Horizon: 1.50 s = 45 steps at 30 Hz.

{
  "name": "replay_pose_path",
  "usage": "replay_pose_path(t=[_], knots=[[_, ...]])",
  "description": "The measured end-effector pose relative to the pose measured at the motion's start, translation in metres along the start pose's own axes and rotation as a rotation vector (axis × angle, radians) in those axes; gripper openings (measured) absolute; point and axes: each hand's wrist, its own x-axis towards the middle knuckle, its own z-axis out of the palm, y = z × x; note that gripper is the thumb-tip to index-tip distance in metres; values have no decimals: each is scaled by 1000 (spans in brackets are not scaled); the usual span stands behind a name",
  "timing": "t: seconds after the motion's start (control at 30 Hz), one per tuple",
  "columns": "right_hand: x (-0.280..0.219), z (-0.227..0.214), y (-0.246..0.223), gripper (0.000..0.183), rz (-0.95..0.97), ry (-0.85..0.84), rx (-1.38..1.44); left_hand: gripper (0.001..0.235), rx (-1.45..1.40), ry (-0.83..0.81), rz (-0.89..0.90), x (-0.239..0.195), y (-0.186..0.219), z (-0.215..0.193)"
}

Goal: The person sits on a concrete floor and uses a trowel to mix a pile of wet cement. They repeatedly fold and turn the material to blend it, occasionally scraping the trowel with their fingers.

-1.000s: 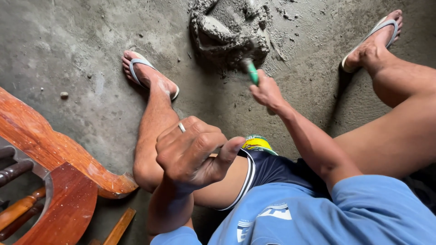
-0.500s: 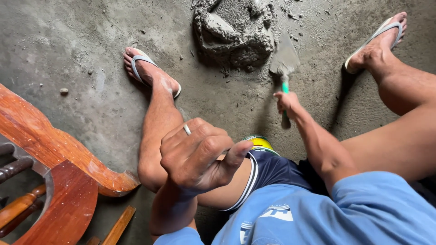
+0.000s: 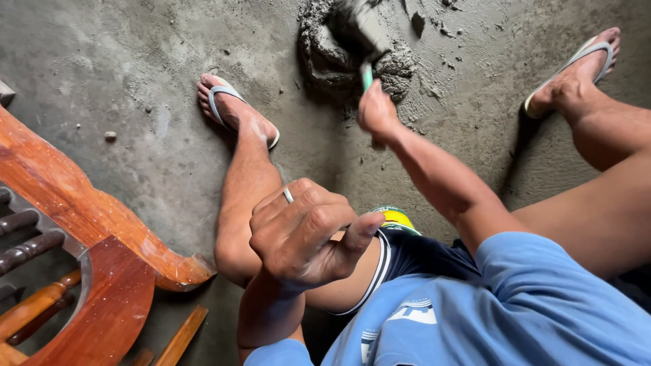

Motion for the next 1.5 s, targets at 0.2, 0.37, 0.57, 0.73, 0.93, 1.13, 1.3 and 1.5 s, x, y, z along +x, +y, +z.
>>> replay_pose_path(t=[0.2,0.37,0.57,0.73,0.93,1.13,1.3,1.5], knots=[[-57,2,68,10,-42,-105,-499,31,-17,-33,62,2,4,1],[-59,-15,155,27,-214,52,-281,20,-84,8,21,-8,2,-17],[-46,-35,133,22,-179,179,39,20,-124,140,-91,-15,4,-19],[-22,-26,108,27,-261,288,85,24,-106,181,-73,-15,2,-12],[32,-36,154,34,-209,221,-452,29,-108,150,16,-13,1,-4],[-58,-65,115,37,43,11,-246,31,-65,64,121,-22,11,-8],[-73,-52,79,48,-184,100,12,20,-354,271,439,-52,-15,-18],[-35,-6,61,57,-169,78,-411,32,-441,648,419,-45,-16,8]])
